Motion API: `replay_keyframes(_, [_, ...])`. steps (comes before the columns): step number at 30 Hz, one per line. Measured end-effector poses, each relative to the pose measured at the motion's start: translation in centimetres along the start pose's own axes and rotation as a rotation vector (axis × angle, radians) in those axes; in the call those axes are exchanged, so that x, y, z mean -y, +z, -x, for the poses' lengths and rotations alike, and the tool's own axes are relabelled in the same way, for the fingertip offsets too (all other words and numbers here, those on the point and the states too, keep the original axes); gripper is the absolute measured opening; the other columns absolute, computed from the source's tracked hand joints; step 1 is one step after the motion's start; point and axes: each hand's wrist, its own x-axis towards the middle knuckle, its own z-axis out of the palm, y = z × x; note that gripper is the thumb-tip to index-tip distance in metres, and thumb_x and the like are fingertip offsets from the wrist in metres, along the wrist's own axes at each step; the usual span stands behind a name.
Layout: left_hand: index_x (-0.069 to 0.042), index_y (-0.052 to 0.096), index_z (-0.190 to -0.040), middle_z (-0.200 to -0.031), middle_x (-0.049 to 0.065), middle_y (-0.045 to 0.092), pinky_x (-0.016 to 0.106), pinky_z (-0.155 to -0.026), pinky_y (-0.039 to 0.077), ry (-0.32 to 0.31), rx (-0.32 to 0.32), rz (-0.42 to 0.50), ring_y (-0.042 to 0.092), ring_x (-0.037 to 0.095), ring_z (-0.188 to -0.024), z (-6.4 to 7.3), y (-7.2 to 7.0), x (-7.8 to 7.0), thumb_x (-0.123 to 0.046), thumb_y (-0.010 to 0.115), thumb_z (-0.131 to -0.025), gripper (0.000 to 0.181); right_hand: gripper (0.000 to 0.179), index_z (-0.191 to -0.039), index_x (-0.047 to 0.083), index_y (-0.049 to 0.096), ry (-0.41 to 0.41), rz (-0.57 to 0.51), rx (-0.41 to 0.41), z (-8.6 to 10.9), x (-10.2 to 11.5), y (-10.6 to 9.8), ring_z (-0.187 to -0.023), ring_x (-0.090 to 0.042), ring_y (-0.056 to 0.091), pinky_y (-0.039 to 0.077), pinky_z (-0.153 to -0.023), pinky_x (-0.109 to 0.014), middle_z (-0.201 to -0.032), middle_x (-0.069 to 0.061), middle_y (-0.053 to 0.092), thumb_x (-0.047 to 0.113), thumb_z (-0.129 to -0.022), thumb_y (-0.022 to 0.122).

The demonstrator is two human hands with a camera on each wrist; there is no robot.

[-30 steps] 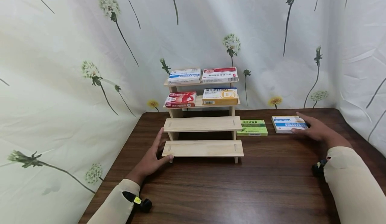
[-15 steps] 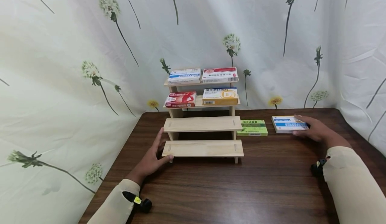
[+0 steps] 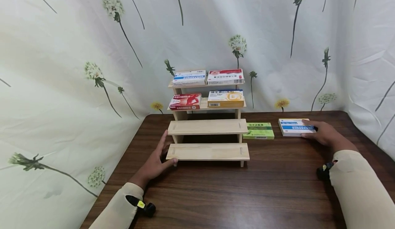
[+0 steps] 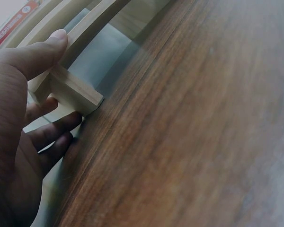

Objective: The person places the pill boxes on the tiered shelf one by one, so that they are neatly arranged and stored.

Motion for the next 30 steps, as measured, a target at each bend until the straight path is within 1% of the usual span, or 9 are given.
replay_keyframes(5, [-0.036, 0.002, -0.177, -0.168, 0.022, 0.048, 0.071, -0.122, 0.039, 0.004, -0.002, -0.001, 0.057, 0.045, -0.148, 0.0, -0.06, -0.22, -0.03, 0.085, -0.099, 0.115, 0.118, -0.166, -0.002, 0.031, 0.004, -0.009, -0.003, -0.02, 0.05, -0.06, -0.134, -0.069, 0.036, 0.029, -0.115, -0.082, -0.157, -0.055, 0.024, 0.072, -0.088, 0.079])
replay_keyframes(6, [-0.036, 0.002, -0.178, -0.168, 0.022, 0.048, 0.07, -0.122, 0.039, 0.006, -0.002, 0.002, 0.057, 0.045, -0.148, 0.0, -0.06, -0.24, -0.03, 0.085, -0.099, 0.114, 0.118, -0.166, -0.002, 0.031, 0.004, -0.007, -0.005, -0.01, 0.06, -0.07, -0.134, -0.069, 0.037, 0.029, -0.115, -0.082, -0.157, -0.055, 0.024, 0.072, -0.088, 0.079])
replay_keyframes(7, [-0.036, 0.002, -0.178, -0.168, 0.023, 0.048, 0.07, -0.121, 0.04, 0.008, -0.001, 0.002, 0.058, 0.045, -0.148, 0.0, -0.06, -0.24, -0.03, 0.084, -0.099, 0.114, 0.118, -0.166, -0.002, 0.031, 0.005, -0.005, -0.007, -0.01, 0.06, -0.07, -0.134, -0.07, 0.036, 0.03, -0.115, -0.082, -0.157, -0.055, 0.024, 0.072, -0.087, 0.079])
replay_keyframes(11, [-0.044, 0.001, -0.176, -0.168, 0.023, 0.049, 0.069, -0.121, 0.041, 0.01, -0.001, 0.0, 0.059, 0.044, -0.147, 0.02, -0.07, -0.23, -0.03, 0.084, -0.099, 0.114, 0.118, -0.165, -0.001, 0.033, 0.007, 0.006, -0.013, 0.0, 0.02, -0.02, -0.134, -0.07, 0.037, 0.03, -0.115, -0.082, -0.156, -0.055, 0.025, 0.074, -0.087, 0.078])
replay_keyframes(14, [-0.047, 0.001, -0.175, -0.168, 0.023, 0.049, 0.069, -0.121, 0.041, 0.007, -0.001, 0.001, 0.058, 0.044, -0.147, 0.06, -0.09, -0.25, -0.031, 0.084, -0.099, 0.114, 0.115, -0.165, -0.001, 0.034, -0.001, 0.018, -0.022, 0.05, -0.02, 0.03, -0.134, -0.071, 0.038, 0.031, -0.114, -0.082, -0.155, -0.056, 0.027, 0.073, -0.089, 0.077])
replay_keyframes(21, [-0.046, 0.0, -0.175, -0.167, 0.023, 0.049, 0.07, -0.121, 0.04, 0.014, 0.005, 0.006, 0.057, 0.044, -0.148, 0.07, 0.0, -0.05, -0.03, 0.084, -0.099, 0.114, 0.113, -0.166, 0.001, 0.032, 0.001, 0.018, -0.032, 0.29, -0.27, 0.19, -0.137, -0.073, 0.034, 0.031, -0.114, -0.082, -0.156, -0.055, 0.026, 0.076, -0.092, 0.071])
replay_keyframes(26, [-0.046, 0.0, -0.175, -0.167, 0.023, 0.049, 0.071, -0.121, 0.04, 0.023, 0.004, 0.01, 0.057, 0.044, -0.148, 0.05, 0.0, -0.02, -0.03, 0.084, -0.099, 0.114, 0.107, -0.167, 0.002, 0.03, 0.018, 0.001, -0.031, 0.4, -0.3, 0.18, -0.138, -0.073, 0.032, 0.029, -0.115, -0.082, -0.157, -0.055, 0.024, 0.072, -0.097, 0.068])
replay_keyframes(30, [-0.046, 0.0, -0.175, -0.167, 0.022, 0.049, 0.071, -0.121, 0.039, 0.027, 0.005, 0.007, 0.058, 0.044, -0.148, 0.04, -0.02, 0.02, -0.03, 0.084, -0.099, 0.114, 0.101, -0.167, 0.001, 0.03, 0.01, -0.005, -0.048, 0.54, -0.29, 0.12, -0.137, -0.073, 0.034, 0.029, -0.115, -0.082, -0.156, -0.056, 0.025, 0.07, -0.101, 0.064])
